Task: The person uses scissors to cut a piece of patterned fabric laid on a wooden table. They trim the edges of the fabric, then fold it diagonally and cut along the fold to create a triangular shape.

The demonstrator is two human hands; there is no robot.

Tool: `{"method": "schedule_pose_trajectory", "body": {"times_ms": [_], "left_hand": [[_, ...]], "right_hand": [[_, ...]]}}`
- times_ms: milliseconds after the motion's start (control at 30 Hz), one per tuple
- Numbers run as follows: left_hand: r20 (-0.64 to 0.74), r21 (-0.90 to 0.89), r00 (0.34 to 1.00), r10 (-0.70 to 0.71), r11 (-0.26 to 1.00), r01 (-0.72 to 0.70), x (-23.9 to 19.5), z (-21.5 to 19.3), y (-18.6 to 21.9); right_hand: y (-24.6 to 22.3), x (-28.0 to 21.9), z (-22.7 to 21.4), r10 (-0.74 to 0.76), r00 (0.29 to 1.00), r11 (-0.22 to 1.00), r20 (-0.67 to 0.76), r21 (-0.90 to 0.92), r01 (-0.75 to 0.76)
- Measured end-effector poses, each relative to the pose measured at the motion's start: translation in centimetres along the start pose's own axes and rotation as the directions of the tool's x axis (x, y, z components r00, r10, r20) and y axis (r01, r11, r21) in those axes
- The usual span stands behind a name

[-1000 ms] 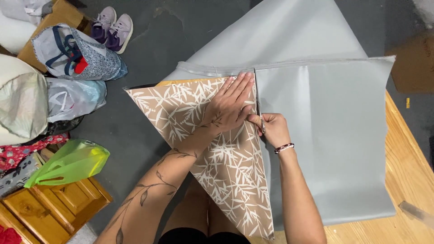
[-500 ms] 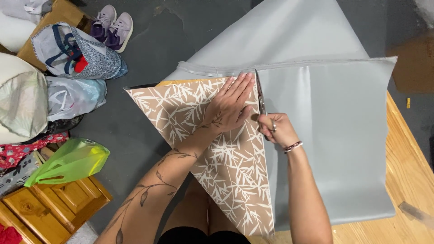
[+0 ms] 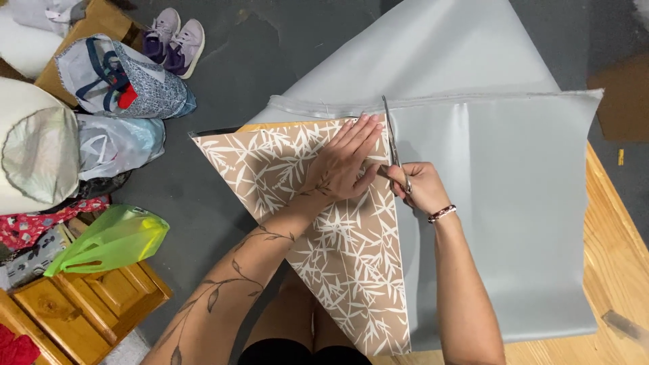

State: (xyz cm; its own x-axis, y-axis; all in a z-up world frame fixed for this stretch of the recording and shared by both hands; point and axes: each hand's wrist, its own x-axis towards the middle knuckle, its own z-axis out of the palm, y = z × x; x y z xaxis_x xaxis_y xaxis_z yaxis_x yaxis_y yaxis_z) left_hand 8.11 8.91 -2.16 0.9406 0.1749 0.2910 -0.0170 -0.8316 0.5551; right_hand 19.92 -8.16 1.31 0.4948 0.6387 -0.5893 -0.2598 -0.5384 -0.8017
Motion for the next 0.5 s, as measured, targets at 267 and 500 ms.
{"method": "schedule_pose_trajectory", "body": {"times_ms": [267, 500], "left_hand": [[-0.003, -0.039, 0.999, 0.036, 0.999, -0.036, 0.1, -0.9, 0.4], [0.009, 0.039, 0.997, 0.071, 0.997, -0.072, -0.3, -0.2, 0.1]], "right_hand": [[0.2, 2.5, -6.9, 0.051, 0.971, 0.998, 0.232, -0.033, -0.044], [-4.4, 5.7, -12.8, 0.203, 0.919, 0.915, 0.338, -0.400, -0.054]]}}
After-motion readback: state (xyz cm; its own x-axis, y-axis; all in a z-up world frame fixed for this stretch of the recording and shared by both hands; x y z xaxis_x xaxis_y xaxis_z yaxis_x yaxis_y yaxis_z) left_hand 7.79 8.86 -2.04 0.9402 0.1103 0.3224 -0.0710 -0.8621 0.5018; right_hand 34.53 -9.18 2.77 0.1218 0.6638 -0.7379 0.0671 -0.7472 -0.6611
